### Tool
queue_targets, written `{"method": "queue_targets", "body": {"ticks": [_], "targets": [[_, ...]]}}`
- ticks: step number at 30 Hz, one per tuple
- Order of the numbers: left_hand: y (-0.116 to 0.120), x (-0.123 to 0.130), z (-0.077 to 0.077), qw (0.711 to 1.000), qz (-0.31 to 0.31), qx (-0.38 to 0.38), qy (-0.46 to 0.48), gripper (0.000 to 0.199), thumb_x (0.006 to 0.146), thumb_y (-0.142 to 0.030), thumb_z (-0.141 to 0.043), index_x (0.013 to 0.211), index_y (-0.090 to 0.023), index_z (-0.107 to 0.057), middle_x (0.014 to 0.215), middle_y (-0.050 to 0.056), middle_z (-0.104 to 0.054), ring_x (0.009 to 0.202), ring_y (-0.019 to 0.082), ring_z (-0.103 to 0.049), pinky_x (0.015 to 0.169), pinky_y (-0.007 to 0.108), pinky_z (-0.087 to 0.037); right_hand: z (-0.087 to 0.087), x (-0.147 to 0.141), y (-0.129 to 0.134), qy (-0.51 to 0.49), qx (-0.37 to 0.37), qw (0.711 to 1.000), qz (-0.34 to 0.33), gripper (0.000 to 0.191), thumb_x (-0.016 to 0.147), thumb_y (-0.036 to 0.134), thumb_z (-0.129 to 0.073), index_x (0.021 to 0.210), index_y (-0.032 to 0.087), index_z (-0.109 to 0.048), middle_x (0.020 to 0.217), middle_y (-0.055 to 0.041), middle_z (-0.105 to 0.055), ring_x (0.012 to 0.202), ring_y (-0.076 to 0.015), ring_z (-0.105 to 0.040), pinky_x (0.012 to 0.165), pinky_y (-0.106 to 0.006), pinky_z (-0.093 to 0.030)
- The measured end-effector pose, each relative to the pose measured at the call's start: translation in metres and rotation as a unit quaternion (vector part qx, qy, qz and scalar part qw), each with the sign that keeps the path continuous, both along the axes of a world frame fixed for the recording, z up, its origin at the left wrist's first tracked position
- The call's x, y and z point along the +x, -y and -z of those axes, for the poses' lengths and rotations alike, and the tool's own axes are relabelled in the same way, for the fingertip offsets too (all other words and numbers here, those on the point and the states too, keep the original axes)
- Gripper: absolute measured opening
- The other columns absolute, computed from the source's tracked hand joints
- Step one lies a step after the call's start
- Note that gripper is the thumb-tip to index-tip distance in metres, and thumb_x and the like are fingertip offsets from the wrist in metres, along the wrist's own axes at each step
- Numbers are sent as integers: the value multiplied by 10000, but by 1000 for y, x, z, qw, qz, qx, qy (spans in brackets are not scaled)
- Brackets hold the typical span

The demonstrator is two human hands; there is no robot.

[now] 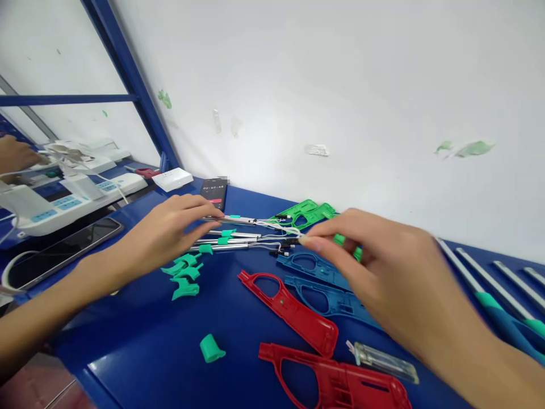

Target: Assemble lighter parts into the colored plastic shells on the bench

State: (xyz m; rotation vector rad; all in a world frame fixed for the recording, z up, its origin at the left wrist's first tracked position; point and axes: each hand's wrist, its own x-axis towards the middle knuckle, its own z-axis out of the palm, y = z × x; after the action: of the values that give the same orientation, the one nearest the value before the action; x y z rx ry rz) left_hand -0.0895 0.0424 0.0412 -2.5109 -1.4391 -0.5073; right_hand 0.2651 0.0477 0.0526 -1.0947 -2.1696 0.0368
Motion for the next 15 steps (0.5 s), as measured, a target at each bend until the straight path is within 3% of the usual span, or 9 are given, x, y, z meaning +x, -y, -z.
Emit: {"method": "queue_targets", "body": {"ticks": [4,8,12,15], "targets": [[-25,-15,12,999,-15,-20,-35,279,1115,-251,-521,1181,-163,-778,1140,149,-789,1036,310,-730,840,438,-525,17,-25,-34,26,-76,995,-63,277,1064,467,-641,953,291,-823,947,-23,-836,743,-209,-726,652,-357,-525],[-34,-23,21,997,-16,-42,-57,254,1093,-206,-543,1122,-152,-790,1106,145,-798,1021,313,-735,830,430,-521,32,-33,-60,58,-105,989,-82,265,1030,425,-643,948,260,-834,946,-53,-835,796,-244,-739,676,-391,-524],[-32,-24,23,997,-11,-50,-63,267,1105,-211,-534,1145,-160,-794,1119,139,-803,1034,313,-740,820,425,-511,39,-31,-66,70,-129,986,-85,291,1020,444,-634,945,268,-854,923,-60,-834,807,-259,-742,690,-412,-538],[-30,-22,24,997,-3,-54,-63,272,1108,-225,-533,1140,-177,-799,1103,124,-810,1006,305,-753,790,415,-501,33,-23,-59,60,-145,985,-75,356,1066,523,-589,1042,300,-866,1024,-51,-855,853,-246,-760,731,-406,-580]]}}
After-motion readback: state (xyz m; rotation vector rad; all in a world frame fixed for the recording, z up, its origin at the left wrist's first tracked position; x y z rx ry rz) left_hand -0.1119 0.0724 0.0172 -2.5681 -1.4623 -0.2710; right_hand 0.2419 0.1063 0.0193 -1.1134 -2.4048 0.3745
